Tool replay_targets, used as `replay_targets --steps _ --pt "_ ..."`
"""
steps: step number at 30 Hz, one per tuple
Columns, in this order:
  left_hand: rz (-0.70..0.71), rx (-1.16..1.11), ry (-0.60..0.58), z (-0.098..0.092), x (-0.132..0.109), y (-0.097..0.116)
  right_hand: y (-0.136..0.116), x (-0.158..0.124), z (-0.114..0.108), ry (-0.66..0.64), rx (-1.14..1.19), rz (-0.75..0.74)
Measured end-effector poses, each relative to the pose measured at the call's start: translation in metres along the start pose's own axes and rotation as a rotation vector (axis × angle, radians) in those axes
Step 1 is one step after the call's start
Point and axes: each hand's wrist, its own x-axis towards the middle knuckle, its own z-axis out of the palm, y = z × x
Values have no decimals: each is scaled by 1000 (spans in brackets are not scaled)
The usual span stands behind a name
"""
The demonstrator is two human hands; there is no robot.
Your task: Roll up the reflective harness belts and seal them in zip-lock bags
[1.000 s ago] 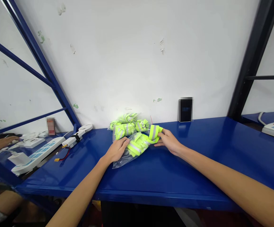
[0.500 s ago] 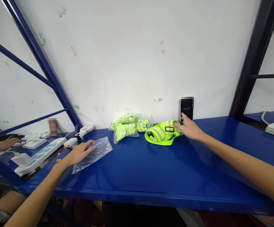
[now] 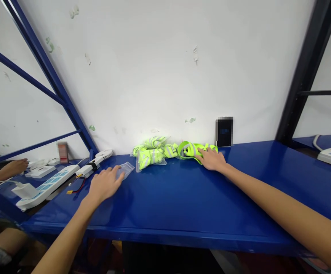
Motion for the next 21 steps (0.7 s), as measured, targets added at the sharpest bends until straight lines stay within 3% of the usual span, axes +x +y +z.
replay_targets --steps 2,5,9,12,14,16,19,21 --pt "-21 36 -144 12 -4 6 -5 14 2 31 6 95" --pt "-10 -29 -246 29 -1 -8 -15 25 5 73 -16 124" --pt "-13 -190 -264 36 6 -46 -16 25 2 43 -48 40" --pt "-92 -243 -100 33 5 -57 -13 19 -9 38 -65 7" --pt "-131 -246 114 28 4 -48 -20 9 -17 145 -112 -50" --pt "-37 -276 276 21 8 -29 -36 -9 -22 290 -139 -185" --pt "185 -401 275 11 30 3 -75 -46 -23 338 -51 -538" --pt "98 -474 251 8 53 21 -99 -70 -20 333 36 -688"
